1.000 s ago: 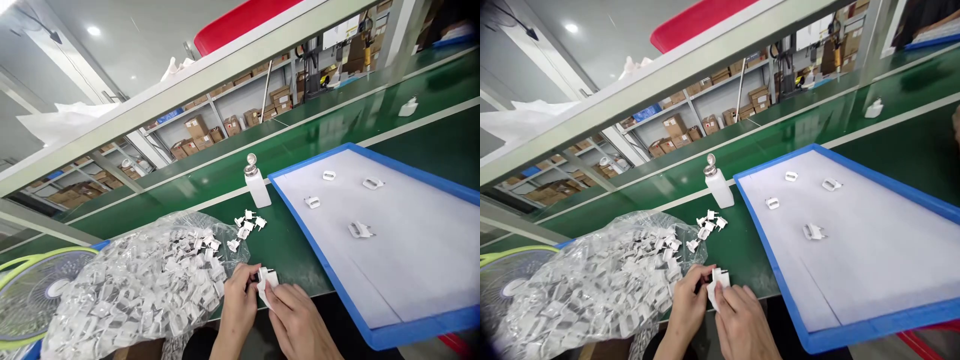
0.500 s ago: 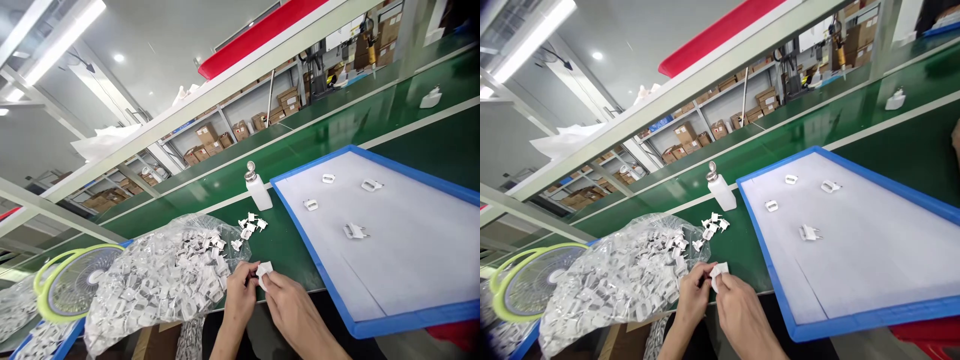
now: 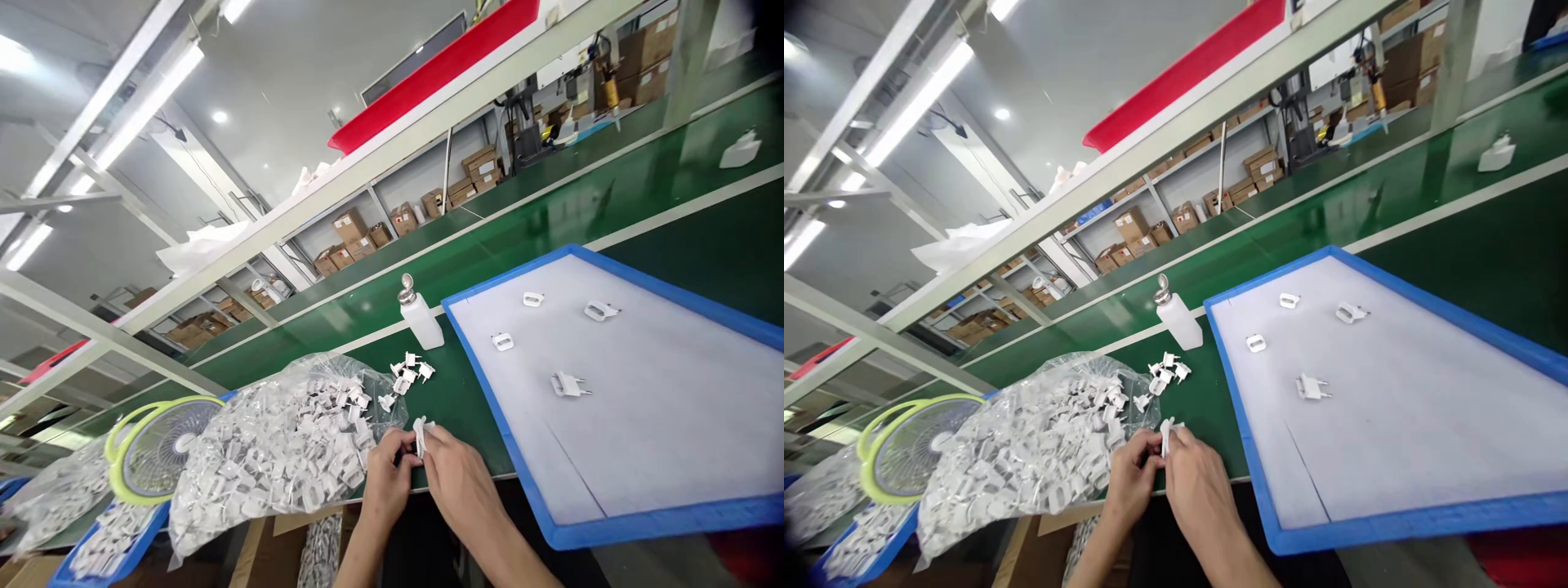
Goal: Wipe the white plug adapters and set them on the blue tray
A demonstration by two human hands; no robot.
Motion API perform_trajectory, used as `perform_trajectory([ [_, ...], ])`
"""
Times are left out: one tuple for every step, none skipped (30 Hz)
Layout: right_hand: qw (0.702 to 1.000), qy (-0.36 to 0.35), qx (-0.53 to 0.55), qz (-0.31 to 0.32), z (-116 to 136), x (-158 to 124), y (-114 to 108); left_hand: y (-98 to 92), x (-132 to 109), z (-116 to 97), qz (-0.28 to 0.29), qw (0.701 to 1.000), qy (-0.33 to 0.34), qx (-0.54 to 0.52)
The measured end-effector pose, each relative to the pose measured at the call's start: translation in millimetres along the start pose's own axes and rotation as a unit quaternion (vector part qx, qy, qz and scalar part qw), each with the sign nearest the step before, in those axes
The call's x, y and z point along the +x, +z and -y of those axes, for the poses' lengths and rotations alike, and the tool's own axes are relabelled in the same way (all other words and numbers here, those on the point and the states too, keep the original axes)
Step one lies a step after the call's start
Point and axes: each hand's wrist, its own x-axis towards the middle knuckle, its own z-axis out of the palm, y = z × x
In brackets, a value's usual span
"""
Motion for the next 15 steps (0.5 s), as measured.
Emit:
perform_trajectory([
  [1.000, -0.015, -0.005, -0.006, 0, -4, 2, -0.1, -1, 0, -0.003, 1.000, 0.004, 0.002],
  [0.999, -0.035, -0.007, -0.011, 0, -9, 4, -0.4, -1, 0, -0.005, 1.000, 0.008, 0.004],
  [0.998, -0.057, -0.009, -0.017, 0, -14, 7, -0.8, -1, 0, -0.006, 1.000, 0.012, 0.007],
  [0.997, -0.079, -0.008, -0.023, -1, -19, 10, -1.1, -2, 0, -0.007, 1.000, 0.016, 0.009],
  [0.995, -0.097, -0.004, -0.028, -3, -24, 13, -1.4, -2, 1, -0.007, 1.000, 0.019, 0.011],
  [0.993, -0.114, 0.002, -0.033, -6, -27, 16, -1.7, -2, 1, -0.007, 1.000, 0.022, 0.012],
  [0.991, -0.127, 0.010, -0.037, -10, -30, 18, -1.8, -2, 2, -0.006, 1.000, 0.024, 0.013],
  [0.990, -0.138, 0.020, -0.039, -14, -31, 20, -1.8, -2, 2, -0.005, 1.000, 0.025, 0.014],
  [0.988, -0.145, 0.032, -0.040, -19, -32, 21, -1.8, -2, 3, -0.003, 1.000, 0.025, 0.015],
  [0.987, -0.149, 0.044, -0.040, -24, -33, 22, -1.8, -2, 4, -0.002, 1.000, 0.027, 0.016],
  [0.987, -0.149, 0.055, -0.038, -27, -33, 23, -2.0, -2, 5, -0.002, 0.999, 0.033, 0.017],
  [0.987, -0.139, 0.066, -0.043, -30, -33, 23, -2.4, -2, 6, -0.002, 0.999, 0.040, 0.018],
  [0.989, -0.116, 0.072, -0.062, -30, -33, 24, -3.2, -2, 7, 0.001, 0.999, 0.048, 0.020],
  [0.990, -0.082, 0.073, -0.092, -29, -32, 25, -4.2, -2, 9, 0.005, 0.998, 0.056, 0.022],
  [0.990, -0.042, 0.066, -0.120, -25, -31, 27, -5.5, -2, 10, 0.010, 0.998, 0.065, 0.024],
])
